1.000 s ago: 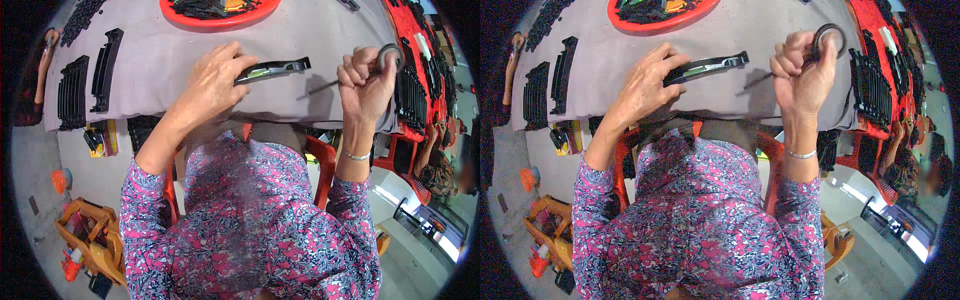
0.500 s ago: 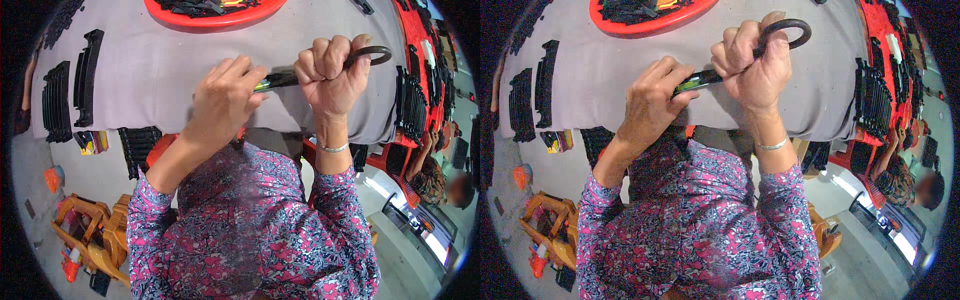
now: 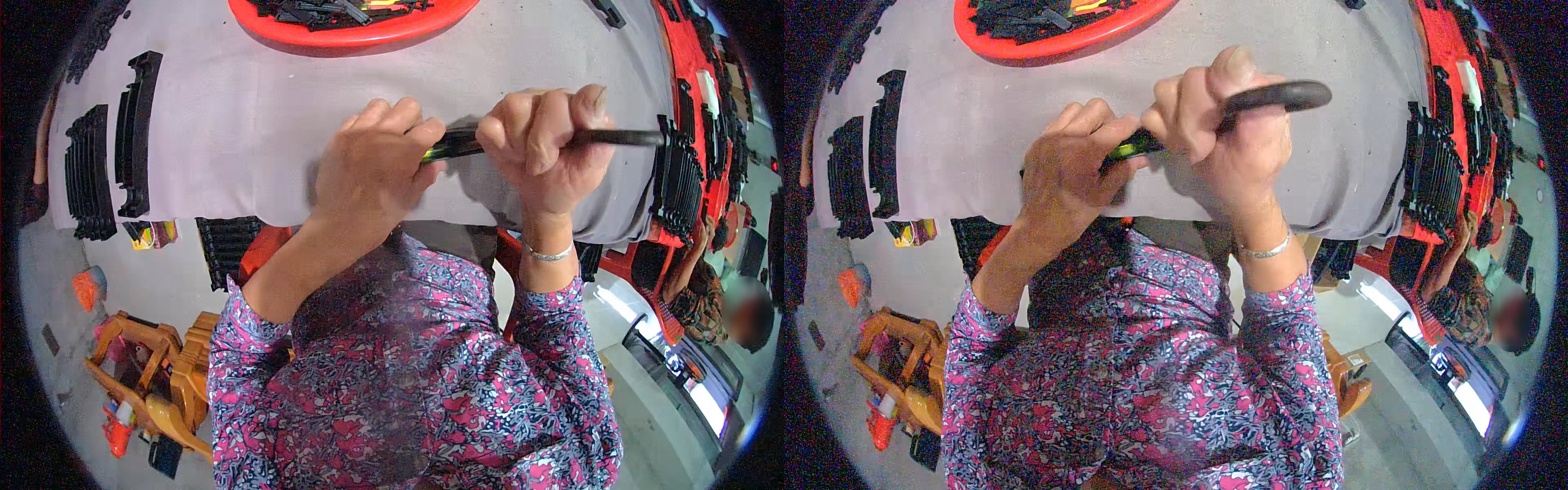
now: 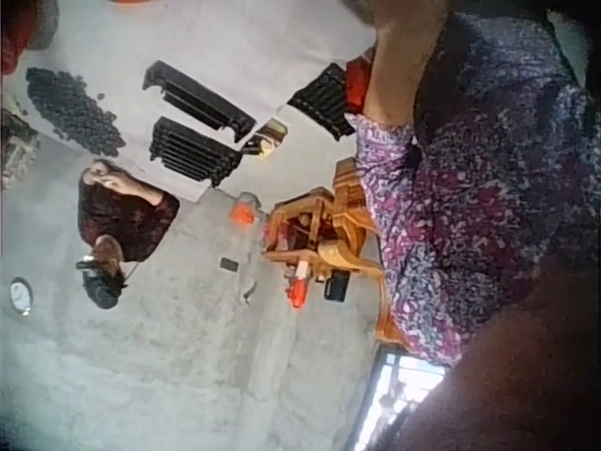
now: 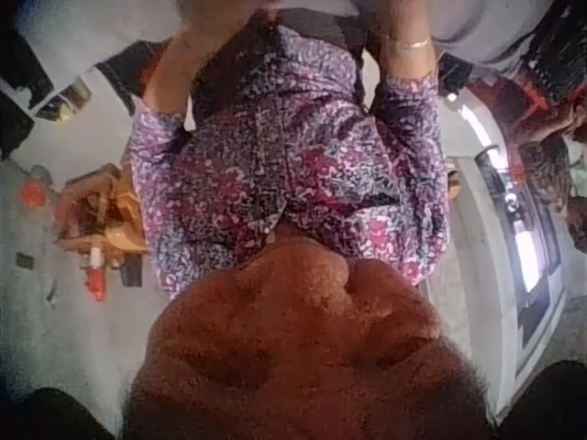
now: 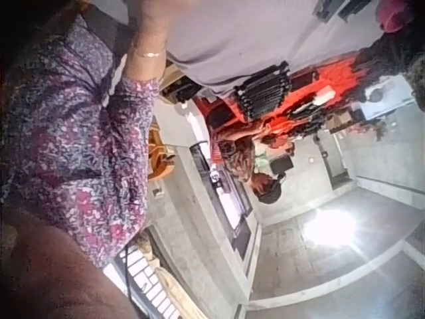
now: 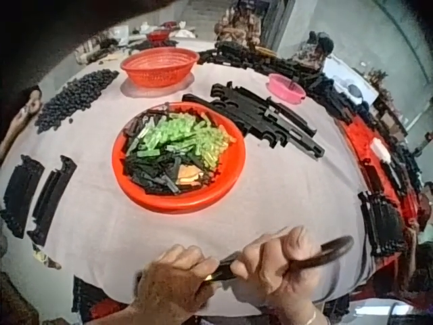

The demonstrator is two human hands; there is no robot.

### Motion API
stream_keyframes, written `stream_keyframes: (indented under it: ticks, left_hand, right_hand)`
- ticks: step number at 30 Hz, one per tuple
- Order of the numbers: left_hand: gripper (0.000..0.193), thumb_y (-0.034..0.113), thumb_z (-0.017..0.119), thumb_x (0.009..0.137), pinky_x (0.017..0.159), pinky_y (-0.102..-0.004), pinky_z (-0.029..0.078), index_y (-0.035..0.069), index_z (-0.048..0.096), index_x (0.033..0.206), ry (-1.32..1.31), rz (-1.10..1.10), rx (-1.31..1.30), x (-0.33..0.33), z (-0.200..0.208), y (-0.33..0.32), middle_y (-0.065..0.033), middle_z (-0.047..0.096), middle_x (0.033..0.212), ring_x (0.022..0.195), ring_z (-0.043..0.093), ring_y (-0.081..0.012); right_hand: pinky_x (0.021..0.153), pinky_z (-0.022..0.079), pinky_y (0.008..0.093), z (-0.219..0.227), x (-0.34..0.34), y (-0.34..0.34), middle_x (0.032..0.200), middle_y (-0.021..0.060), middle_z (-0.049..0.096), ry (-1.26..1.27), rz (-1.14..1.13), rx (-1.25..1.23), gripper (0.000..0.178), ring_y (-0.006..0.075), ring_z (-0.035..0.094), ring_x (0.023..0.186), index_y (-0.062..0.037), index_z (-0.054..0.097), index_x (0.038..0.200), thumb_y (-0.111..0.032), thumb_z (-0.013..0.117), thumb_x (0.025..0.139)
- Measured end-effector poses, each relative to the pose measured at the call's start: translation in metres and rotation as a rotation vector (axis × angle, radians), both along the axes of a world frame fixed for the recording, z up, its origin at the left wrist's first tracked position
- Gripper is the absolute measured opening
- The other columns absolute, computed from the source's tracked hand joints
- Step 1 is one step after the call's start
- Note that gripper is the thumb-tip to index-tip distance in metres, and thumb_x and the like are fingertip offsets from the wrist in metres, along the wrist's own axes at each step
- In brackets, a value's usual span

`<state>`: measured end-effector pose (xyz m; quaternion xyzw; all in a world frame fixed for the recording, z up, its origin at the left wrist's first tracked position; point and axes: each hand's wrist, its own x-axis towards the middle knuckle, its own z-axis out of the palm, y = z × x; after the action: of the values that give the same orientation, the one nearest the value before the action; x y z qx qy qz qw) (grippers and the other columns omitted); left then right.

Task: The person assembles small green plastic parts and black retaining clips into a larger plastic housing by hand, securing them with a metal hook tool.

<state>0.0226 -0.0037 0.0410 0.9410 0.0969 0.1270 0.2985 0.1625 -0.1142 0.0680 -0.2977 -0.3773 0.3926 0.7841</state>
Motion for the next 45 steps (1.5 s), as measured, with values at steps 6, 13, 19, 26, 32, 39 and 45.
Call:
stream_keyframes:
  ticks: [6, 13, 19, 26, 32, 39, 45]
  left_hand:
    - [0.042, 0.017, 0.076, 0.068, 0.072, -0.0403, 0.047, 0.011, 0.059, 0.106, -0.153, -0.031, 0.028, -0.004, -0.003, 0.003, -0.0067, 0.053, 0.088, 0.082, 0.054, -0.0285]
    - [0.032, 0.017, 0.076, 0.070, 0.075, -0.0406, 0.047, 0.008, 0.064, 0.098, -0.027, -0.017, -0.035, 0.000, -0.001, 0.004, -0.0078, 0.055, 0.089, 0.086, 0.055, -0.0285]
    - [0.033, 0.025, 0.075, 0.074, 0.073, -0.0425, 0.047, 0.008, 0.066, 0.101, -0.046, -0.008, -0.013, 0.001, -0.001, 0.000, -0.0095, 0.054, 0.086, 0.084, 0.055, -0.0306]
    - [0.036, 0.023, 0.078, 0.070, 0.071, -0.0431, 0.046, 0.009, 0.065, 0.101, -0.049, -0.016, -0.004, 0.001, -0.001, -0.001, -0.0091, 0.052, 0.083, 0.081, 0.055, -0.0306]
    - [0.042, 0.020, 0.080, 0.067, 0.069, -0.0424, 0.046, 0.011, 0.064, 0.105, -0.087, -0.015, 0.023, -0.002, -0.003, 0.000, -0.0084, 0.051, 0.083, 0.080, 0.055, -0.0303]
    - [0.043, 0.018, 0.081, 0.065, 0.069, -0.0427, 0.047, 0.012, 0.064, 0.104, -0.070, -0.025, 0.030, -0.003, 0.000, 0.000, -0.0073, 0.051, 0.083, 0.080, 0.055, -0.0294]
    - [0.040, 0.018, 0.080, 0.065, 0.069, -0.0431, 0.047, 0.011, 0.063, 0.100, -0.067, -0.038, 0.025, -0.004, -0.002, 0.001, -0.0077, 0.051, 0.083, 0.081, 0.055, -0.0293]
  right_hand:
    - [0.042, 0.022, 0.0284, 0.007, -0.006, 0.001, 0.041, 0.0004, 0.034, -0.087, -0.098, -0.156, 0.059, 0.0135, 0.027, 0.042, -0.0128, 0.036, 0.048, -0.043, 0.041, 0.097]
    - [0.044, 0.024, 0.0310, 0.002, -0.004, 0.002, 0.047, 0.0006, 0.029, 0.172, -0.073, -0.150, 0.050, 0.0136, 0.026, 0.046, -0.0124, 0.033, 0.061, -0.040, 0.041, 0.102]
    - [0.045, 0.020, 0.0294, -0.004, 0.008, 0.001, 0.047, -0.0025, 0.025, 0.188, -0.070, -0.117, 0.053, 0.0117, 0.021, 0.046, -0.0135, 0.034, 0.060, -0.044, 0.033, 0.104]
    - [0.045, 0.019, 0.0296, 0.002, 0.005, 0.003, 0.046, -0.0020, 0.026, 0.247, -0.124, -0.197, 0.057, 0.0115, 0.020, 0.045, -0.0127, 0.035, 0.056, -0.046, 0.035, 0.103]
    - [0.043, 0.019, 0.0294, 0.003, 0.008, 0.002, 0.046, -0.0022, 0.028, 0.269, -0.089, -0.152, 0.057, 0.0112, 0.020, 0.044, -0.0121, 0.037, 0.056, -0.044, 0.034, 0.103]
    - [0.042, 0.018, 0.0287, 0.000, 0.010, 0.001, 0.046, -0.0018, 0.030, 0.265, -0.007, -0.123, 0.057, 0.0110, 0.020, 0.043, -0.0120, 0.039, 0.057, -0.044, 0.033, 0.104]
    - [0.042, 0.018, 0.0270, -0.001, 0.011, 0.003, 0.047, -0.0026, 0.032, 0.199, 0.069, -0.089, 0.054, 0.0105, 0.020, 0.044, -0.0112, 0.040, 0.058, -0.040, 0.033, 0.103]
